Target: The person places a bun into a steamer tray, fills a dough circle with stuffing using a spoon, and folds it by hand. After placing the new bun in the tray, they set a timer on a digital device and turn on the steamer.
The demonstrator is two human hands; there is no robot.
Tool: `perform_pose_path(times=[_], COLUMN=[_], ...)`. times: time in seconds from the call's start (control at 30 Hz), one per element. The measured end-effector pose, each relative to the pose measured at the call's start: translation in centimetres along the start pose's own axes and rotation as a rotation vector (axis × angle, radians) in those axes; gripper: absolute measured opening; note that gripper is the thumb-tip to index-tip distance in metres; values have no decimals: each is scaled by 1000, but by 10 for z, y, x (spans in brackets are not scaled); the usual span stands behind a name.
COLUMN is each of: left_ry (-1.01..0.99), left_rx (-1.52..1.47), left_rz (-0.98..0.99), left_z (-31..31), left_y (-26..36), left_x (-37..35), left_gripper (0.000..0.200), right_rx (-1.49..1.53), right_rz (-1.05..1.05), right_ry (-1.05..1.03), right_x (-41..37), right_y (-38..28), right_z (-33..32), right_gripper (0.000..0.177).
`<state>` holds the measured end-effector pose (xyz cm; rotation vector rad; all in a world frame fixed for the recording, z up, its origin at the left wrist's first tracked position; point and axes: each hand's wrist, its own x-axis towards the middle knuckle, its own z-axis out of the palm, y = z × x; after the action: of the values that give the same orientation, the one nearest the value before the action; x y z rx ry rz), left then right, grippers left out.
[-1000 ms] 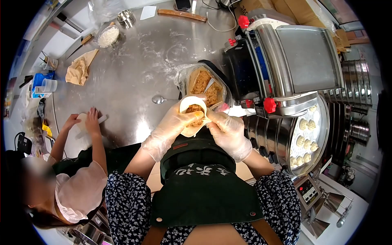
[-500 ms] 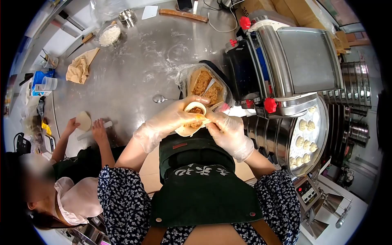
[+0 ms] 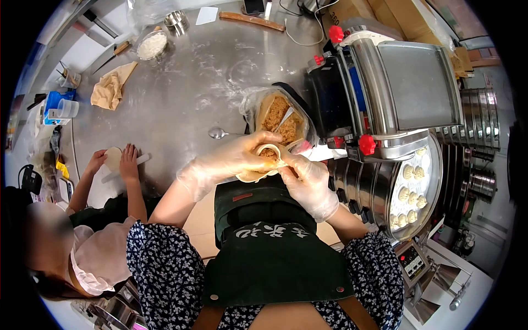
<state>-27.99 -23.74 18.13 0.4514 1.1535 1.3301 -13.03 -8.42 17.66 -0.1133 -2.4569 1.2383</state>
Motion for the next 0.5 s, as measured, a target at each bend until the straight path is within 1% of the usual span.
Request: perform_pose_path(times=[0.03,0.07,0.13,0.17,0.23,0.27,0.3,0.33,0.43,0.5], left_ry=[-12,-9,122,187,312,363,413,421,425,461], left_rx=[-83,-180,-243,-278,-410,-455,-500,-589,-647,-636], left_rz=[-13,22,34,42,29,38,47,73,203,208], left_z=[-3,-6,1,7,17,23,25,25,34,37], left_y=[3,0,-4,-5,-10,-14,-19,-24,-35,-38], left_x=[-4,-8,-16,-19,-19,-17,-14,-11,-8,-8], left_gripper=[59,66,58,54,53,52,52,52,48,51], right_rx=[20,43,88,101,130,76,97,117,131,126], right_rz=[-17,45,177,199,237,169,188,207,216,198], right_ry=[38,48,68,86,116,150,142,133,124,123], right_x=[-1,-2,-6,-10,-15,-11,-12,-16,-16,-16], right_y=[2,3,2,3,6,1,2,4,3,2], right_z=[2,3,6,9,17,19,21,24,27,28], right_gripper=[29,29,29,28,26,23,23,23,22,22])
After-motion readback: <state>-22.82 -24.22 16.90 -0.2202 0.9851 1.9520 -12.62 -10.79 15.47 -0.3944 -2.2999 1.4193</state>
